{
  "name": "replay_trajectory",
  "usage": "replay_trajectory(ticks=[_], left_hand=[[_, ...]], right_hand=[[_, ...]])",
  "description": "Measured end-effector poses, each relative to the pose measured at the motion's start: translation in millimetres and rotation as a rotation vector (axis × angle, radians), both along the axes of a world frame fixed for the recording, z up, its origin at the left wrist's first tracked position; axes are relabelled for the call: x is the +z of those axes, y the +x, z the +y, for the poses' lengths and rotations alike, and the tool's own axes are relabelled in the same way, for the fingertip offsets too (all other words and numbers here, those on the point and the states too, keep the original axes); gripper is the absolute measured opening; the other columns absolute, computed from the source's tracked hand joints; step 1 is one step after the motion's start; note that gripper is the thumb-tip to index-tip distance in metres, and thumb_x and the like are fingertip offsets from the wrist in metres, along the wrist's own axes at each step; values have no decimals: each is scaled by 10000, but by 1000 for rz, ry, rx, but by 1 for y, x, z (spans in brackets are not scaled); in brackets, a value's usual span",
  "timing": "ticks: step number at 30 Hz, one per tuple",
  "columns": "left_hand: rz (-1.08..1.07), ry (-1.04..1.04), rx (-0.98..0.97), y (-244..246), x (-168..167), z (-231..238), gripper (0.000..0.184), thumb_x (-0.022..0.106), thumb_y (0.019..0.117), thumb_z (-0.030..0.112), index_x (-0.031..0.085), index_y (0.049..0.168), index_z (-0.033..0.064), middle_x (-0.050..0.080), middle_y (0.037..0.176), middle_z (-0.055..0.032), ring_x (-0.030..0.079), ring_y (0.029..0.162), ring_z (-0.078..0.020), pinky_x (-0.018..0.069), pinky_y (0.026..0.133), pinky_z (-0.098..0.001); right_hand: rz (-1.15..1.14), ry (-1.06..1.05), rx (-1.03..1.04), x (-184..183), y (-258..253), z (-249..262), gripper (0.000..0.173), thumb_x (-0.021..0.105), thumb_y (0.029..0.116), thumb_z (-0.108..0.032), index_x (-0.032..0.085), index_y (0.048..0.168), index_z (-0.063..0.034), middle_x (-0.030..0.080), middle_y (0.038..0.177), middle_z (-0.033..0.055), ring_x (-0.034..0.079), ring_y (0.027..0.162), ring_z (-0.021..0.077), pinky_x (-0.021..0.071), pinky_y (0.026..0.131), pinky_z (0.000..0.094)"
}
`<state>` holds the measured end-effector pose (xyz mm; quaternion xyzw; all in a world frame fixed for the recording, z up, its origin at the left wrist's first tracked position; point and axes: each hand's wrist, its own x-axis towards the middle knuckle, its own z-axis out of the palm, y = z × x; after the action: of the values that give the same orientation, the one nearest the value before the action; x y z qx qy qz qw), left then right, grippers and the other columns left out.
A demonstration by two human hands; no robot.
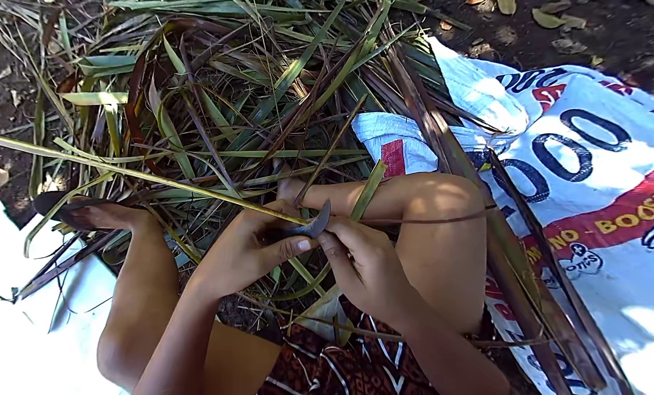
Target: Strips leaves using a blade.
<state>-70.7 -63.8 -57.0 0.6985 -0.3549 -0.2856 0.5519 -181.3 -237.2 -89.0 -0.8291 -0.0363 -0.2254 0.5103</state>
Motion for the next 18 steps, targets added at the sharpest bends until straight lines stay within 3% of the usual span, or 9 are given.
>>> replay_trajectory(ticks=[2,5,8,12,18], left_hand=[[-64,-51,32,-2,1,1,160,707,950,347,694,986,191,670,818,153,622,715,68,531,634,-106],[-189,-108,-13,-6,0,-1,254,642,1004,367,674,983,116,670,828,109,626,760,69,533,676,-107],[-204,-127,-81,-9,-1,-4,299,612,1023,381,657,998,87,679,857,79,641,817,58,543,718,-120],[-223,-114,-119,-7,1,-4,279,636,1005,398,614,985,120,612,785,114,577,728,101,485,632,-71],[-155,-156,-247,-1,6,-1,268,673,989,355,612,916,105,589,739,108,556,699,106,460,611,-58]], right_hand=[[125,374,211,1,2,-4,255,433,1076,-114,643,1015,16,600,722,-43,506,609,-80,422,580,62],[338,1013,633,-2,6,-13,279,337,1101,-149,577,959,-138,469,671,-174,380,547,-127,310,498,56],[453,1422,993,-8,8,-18,239,429,1078,-265,582,899,-222,427,605,-210,371,477,-131,297,446,63],[521,1740,1302,-14,9,-20,137,566,1000,-254,618,889,-190,483,586,-181,444,443,-118,365,424,51],[557,1908,1477,-19,7,-11,148,587,976,-240,675,980,-121,541,569,-151,495,432,-99,396,416,56]])
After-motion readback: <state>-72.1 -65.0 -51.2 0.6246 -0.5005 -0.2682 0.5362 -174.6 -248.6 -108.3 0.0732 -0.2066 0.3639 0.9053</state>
